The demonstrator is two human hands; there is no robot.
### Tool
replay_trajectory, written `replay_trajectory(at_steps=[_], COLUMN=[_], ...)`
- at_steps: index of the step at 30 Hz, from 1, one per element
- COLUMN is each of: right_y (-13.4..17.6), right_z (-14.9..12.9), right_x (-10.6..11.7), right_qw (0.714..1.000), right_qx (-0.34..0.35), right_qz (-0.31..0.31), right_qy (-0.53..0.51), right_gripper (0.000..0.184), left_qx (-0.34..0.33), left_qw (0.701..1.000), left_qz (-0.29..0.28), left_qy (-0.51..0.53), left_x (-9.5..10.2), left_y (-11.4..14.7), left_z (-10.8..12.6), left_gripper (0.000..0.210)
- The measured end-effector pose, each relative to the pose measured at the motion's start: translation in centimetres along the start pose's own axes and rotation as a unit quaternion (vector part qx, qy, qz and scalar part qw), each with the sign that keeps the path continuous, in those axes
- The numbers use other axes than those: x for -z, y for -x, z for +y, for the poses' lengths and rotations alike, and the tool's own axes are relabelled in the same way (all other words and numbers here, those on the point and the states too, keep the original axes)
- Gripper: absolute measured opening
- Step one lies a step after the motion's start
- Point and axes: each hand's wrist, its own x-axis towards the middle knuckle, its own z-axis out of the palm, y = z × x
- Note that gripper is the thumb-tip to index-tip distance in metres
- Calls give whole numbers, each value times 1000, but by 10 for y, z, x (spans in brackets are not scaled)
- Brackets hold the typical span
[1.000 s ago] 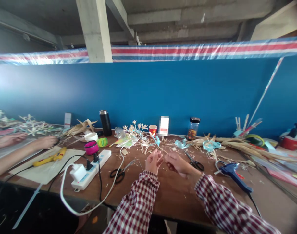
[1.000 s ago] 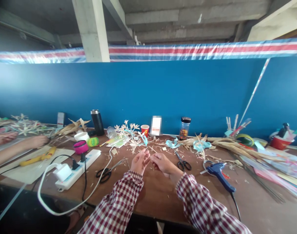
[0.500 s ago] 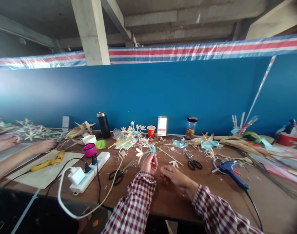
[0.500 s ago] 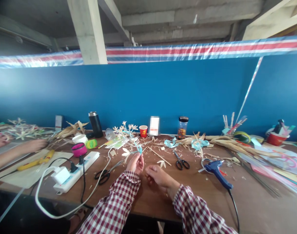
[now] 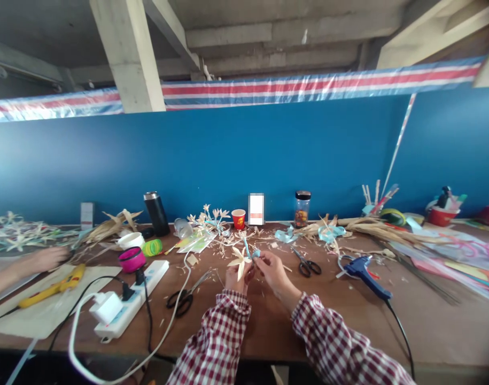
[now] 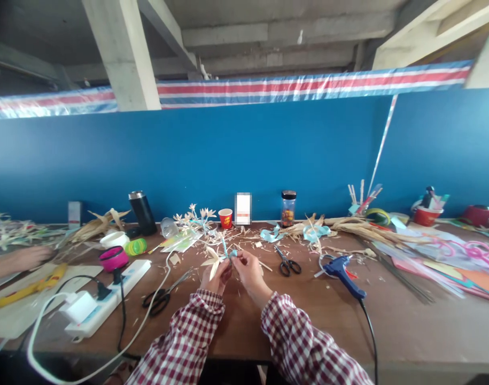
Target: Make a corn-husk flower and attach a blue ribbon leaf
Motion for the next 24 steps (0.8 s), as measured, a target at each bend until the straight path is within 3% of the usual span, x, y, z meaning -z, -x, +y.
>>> replay_trajectory(at_steps=[4, 11, 24], right_y=[2, 8, 11], right_z=[5, 6, 9], right_x=[-1, 0, -1], right_qw=[999, 999, 997], right_qx=[27, 44, 56], right_qz=[-13, 12, 30], right_qy=[-30, 20, 53], right_gripper=[23, 21, 22], left_qx=[-6, -2, 4], left_qw=[1000, 999, 999], left_qz=[9, 38, 40], left_qy=[-22, -32, -30], left_x=[-1, -3, -2], left_y=[2, 5, 2], left_z=[1, 2, -2], left_gripper=[14, 18, 16])
